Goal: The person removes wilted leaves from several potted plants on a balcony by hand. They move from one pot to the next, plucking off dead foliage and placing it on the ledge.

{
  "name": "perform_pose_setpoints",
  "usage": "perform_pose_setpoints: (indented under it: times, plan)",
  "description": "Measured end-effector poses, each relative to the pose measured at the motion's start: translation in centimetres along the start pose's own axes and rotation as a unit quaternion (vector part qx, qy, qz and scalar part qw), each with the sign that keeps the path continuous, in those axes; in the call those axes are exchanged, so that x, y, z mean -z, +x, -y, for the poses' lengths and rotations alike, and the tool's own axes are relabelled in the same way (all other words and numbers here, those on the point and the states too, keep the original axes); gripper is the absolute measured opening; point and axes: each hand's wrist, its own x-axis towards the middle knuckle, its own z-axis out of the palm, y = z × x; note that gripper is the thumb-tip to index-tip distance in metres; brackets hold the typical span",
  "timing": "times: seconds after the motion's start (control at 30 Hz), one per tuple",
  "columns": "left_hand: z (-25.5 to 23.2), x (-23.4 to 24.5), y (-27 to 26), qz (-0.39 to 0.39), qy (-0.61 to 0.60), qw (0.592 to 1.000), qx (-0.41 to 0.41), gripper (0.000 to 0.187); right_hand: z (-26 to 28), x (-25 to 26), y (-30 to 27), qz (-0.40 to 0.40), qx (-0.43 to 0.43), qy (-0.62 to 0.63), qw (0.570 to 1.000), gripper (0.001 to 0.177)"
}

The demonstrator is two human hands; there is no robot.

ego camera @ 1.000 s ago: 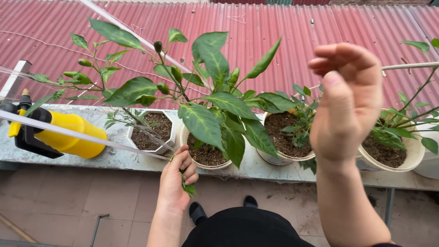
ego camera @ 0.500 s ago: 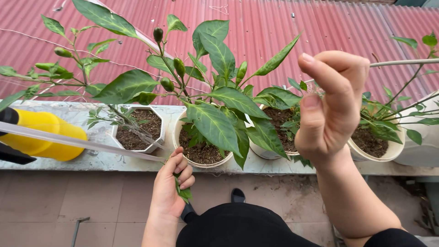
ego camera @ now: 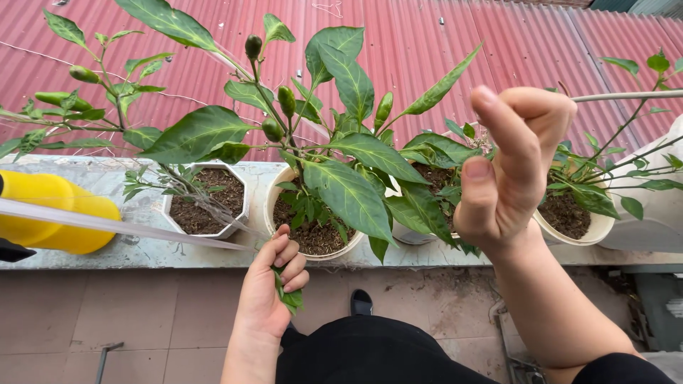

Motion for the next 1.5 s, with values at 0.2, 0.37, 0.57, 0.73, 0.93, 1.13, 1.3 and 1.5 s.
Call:
perform_pose_setpoints:
  times: [0.2, 0.37, 0.57, 0.73, 0.93, 1.13, 1.3, 1.5]
  plan:
    - [0.2, 0.4, 0.0, 0.002, -0.01, 1.0, 0.009, 0.013, -1.8, -1.5, -0.3, 0.12, 0.099, -0.092, 0.984, 0.072]
    - [0.1, 0.6, 0.3, 0.023, -0.021, 1.0, 0.002, 0.012, -2.8, -0.7, 0.3, -0.135, 0.18, -0.036, 0.974, 0.062]
    - [0.3, 0.8, 0.1, 0.023, -0.021, 0.999, 0.011, 0.012, -0.6, -0.4, -0.9, -0.053, 0.102, -0.043, 0.992, 0.063]
    - [0.1, 0.4, -0.3, 0.012, -0.015, 1.0, 0.004, 0.012, -0.4, -0.3, -1.2, -0.065, 0.059, -0.049, 0.995, 0.064]
    - [0.2, 0.4, -0.3, 0.014, -0.014, 1.0, 0.004, 0.012, -0.3, -0.1, -1.5, -0.066, 0.017, -0.049, 0.997, 0.063]
    - [0.3, 0.2, -0.2, 0.014, -0.003, 1.0, 0.007, 0.011, 0.2, -0.2, -1.9, -0.055, 0.006, -0.027, 0.998, 0.063]
    - [0.5, -0.7, -0.4, -0.004, 0.006, 1.0, 0.006, 0.012, 1.1, -0.2, -1.2, 0.097, -0.021, -0.024, 0.995, 0.065]
    - [0.6, -0.6, -0.5, 0.014, -0.002, 1.0, 0.007, 0.012, 0.7, -0.2, -1.9, 0.058, -0.033, -0.025, 0.997, 0.048]
